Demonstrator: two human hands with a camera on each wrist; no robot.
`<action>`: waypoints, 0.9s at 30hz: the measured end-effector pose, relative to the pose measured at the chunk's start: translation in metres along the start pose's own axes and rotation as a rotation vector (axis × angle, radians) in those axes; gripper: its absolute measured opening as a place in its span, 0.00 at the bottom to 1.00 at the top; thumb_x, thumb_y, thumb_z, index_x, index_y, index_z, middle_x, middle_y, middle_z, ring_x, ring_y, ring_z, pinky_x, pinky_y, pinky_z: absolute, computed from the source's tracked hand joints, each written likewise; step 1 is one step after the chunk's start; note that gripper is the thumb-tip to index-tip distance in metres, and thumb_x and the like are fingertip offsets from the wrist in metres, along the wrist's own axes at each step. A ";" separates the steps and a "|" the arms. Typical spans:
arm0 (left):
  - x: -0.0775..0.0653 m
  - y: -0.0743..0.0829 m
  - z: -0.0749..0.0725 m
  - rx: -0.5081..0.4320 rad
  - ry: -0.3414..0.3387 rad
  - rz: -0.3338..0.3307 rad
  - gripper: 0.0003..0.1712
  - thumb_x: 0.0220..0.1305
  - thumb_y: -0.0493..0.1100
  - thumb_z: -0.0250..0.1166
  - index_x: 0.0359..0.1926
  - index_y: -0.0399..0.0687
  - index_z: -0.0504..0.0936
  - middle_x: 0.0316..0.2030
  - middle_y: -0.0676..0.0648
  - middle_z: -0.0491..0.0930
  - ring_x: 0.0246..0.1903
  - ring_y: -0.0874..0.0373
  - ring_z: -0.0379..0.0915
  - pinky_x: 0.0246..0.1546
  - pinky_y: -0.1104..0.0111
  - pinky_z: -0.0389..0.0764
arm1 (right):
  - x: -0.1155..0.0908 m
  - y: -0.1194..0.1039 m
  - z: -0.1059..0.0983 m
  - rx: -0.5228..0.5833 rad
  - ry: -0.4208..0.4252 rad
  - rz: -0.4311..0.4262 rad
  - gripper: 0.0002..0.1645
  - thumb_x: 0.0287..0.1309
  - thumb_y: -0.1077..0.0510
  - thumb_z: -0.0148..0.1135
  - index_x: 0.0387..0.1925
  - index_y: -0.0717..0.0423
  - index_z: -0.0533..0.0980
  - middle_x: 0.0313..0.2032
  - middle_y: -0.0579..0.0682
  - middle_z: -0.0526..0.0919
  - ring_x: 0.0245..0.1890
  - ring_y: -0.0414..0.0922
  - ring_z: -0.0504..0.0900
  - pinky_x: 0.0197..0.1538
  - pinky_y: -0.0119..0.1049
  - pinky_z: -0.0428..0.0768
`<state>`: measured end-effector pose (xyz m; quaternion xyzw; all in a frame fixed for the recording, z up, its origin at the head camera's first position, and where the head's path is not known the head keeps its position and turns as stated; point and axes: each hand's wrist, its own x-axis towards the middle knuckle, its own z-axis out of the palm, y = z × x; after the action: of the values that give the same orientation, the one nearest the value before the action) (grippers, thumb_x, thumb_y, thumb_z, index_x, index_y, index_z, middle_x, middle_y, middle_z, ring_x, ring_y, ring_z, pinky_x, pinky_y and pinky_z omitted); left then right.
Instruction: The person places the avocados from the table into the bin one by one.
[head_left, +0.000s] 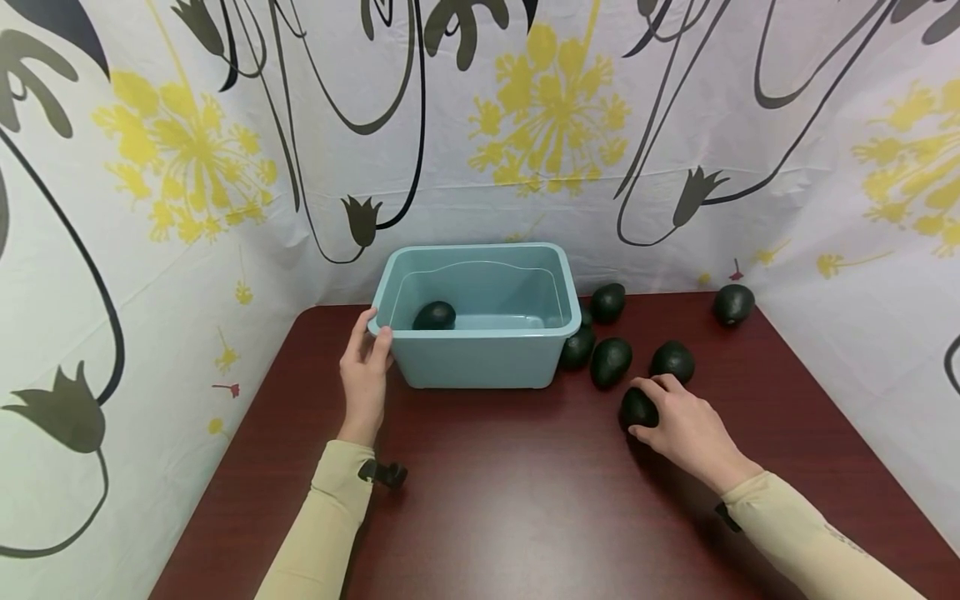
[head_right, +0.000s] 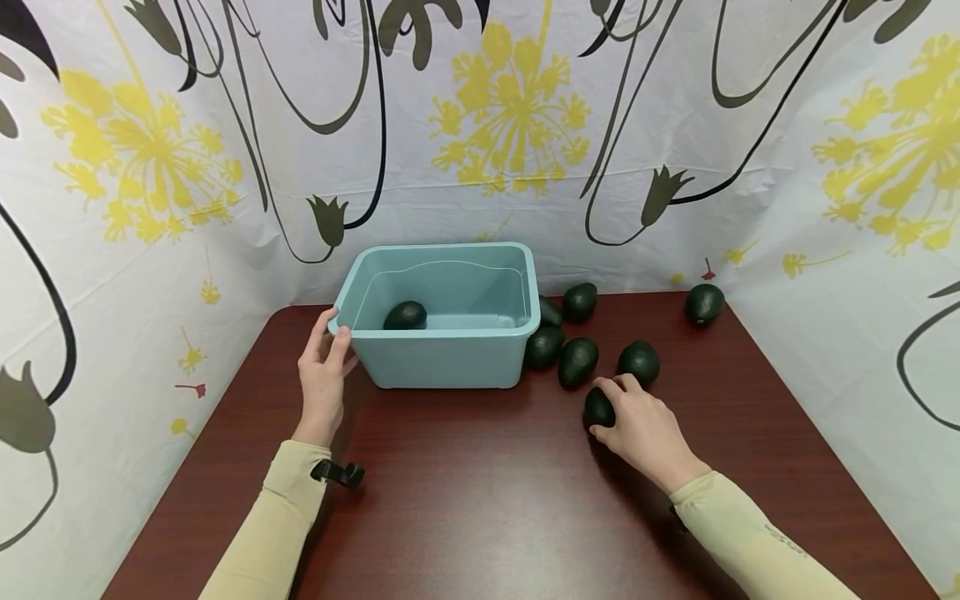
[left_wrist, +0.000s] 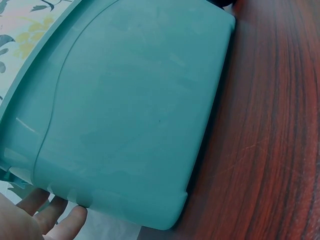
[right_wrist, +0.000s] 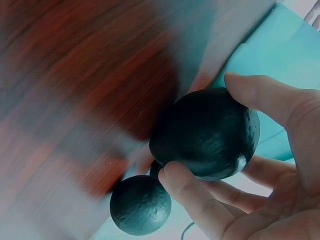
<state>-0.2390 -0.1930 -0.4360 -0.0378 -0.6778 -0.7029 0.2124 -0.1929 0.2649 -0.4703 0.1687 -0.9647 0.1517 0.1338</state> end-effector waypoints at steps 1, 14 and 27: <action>0.000 0.000 0.000 0.001 0.000 0.000 0.30 0.72 0.50 0.63 0.72 0.55 0.69 0.69 0.40 0.67 0.62 0.48 0.70 0.58 0.50 0.74 | 0.000 0.000 0.000 -0.002 0.002 -0.001 0.41 0.42 0.53 0.82 0.60 0.57 0.76 0.52 0.62 0.75 0.28 0.54 0.82 0.28 0.54 0.79; 0.000 0.000 0.003 -0.009 0.017 0.001 0.30 0.73 0.45 0.62 0.73 0.51 0.69 0.68 0.37 0.67 0.61 0.44 0.69 0.59 0.41 0.68 | -0.002 0.002 -0.003 0.021 0.012 -0.010 0.40 0.43 0.54 0.81 0.60 0.59 0.76 0.52 0.61 0.79 0.40 0.58 0.84 0.34 0.58 0.81; -0.001 0.000 0.003 -0.005 0.013 0.011 0.31 0.73 0.48 0.63 0.73 0.51 0.68 0.69 0.38 0.67 0.61 0.46 0.70 0.59 0.43 0.70 | -0.004 0.002 -0.008 0.038 0.027 -0.015 0.39 0.41 0.57 0.80 0.59 0.58 0.76 0.52 0.60 0.79 0.42 0.58 0.83 0.36 0.58 0.81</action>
<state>-0.2391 -0.1899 -0.4363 -0.0374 -0.6746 -0.7035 0.2203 -0.1886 0.2700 -0.4646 0.1766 -0.9584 0.1712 0.1446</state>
